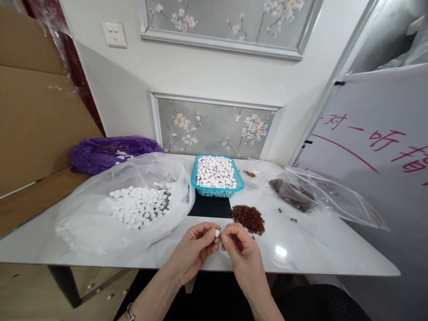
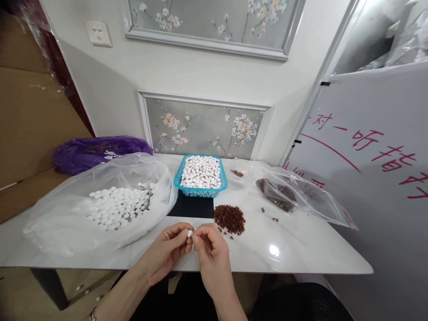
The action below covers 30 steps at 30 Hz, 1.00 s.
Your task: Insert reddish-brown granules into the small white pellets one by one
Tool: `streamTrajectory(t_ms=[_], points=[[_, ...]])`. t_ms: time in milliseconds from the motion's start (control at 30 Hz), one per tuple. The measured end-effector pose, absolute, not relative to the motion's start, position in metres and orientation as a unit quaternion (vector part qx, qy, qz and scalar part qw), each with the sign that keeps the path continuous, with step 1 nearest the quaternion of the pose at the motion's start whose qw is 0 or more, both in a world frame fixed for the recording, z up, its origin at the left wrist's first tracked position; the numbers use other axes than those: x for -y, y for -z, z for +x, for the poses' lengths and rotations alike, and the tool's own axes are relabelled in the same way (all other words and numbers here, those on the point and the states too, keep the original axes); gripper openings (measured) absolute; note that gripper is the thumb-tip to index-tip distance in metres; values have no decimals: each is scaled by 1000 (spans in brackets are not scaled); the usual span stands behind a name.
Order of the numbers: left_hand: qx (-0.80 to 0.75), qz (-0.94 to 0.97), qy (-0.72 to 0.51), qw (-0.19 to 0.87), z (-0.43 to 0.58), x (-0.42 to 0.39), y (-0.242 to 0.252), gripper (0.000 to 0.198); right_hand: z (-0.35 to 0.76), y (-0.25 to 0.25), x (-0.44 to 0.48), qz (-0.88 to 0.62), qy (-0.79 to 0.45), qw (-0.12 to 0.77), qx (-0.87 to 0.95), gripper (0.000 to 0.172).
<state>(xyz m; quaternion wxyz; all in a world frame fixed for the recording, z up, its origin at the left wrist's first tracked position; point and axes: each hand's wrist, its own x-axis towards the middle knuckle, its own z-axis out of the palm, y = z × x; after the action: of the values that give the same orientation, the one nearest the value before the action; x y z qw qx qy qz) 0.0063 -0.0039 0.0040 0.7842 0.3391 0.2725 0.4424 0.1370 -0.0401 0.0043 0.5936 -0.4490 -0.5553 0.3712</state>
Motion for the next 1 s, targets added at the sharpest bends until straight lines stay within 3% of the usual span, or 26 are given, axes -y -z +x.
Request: streamTrajectory(t_ms=[733, 1000], points=[[-295, 361, -461, 755, 7, 3, -3, 13, 132, 3, 36, -494, -223, 579, 609, 17], [-314, 373, -457, 744, 8, 3, -3, 12, 133, 3, 35, -517, -269, 571, 579, 11]])
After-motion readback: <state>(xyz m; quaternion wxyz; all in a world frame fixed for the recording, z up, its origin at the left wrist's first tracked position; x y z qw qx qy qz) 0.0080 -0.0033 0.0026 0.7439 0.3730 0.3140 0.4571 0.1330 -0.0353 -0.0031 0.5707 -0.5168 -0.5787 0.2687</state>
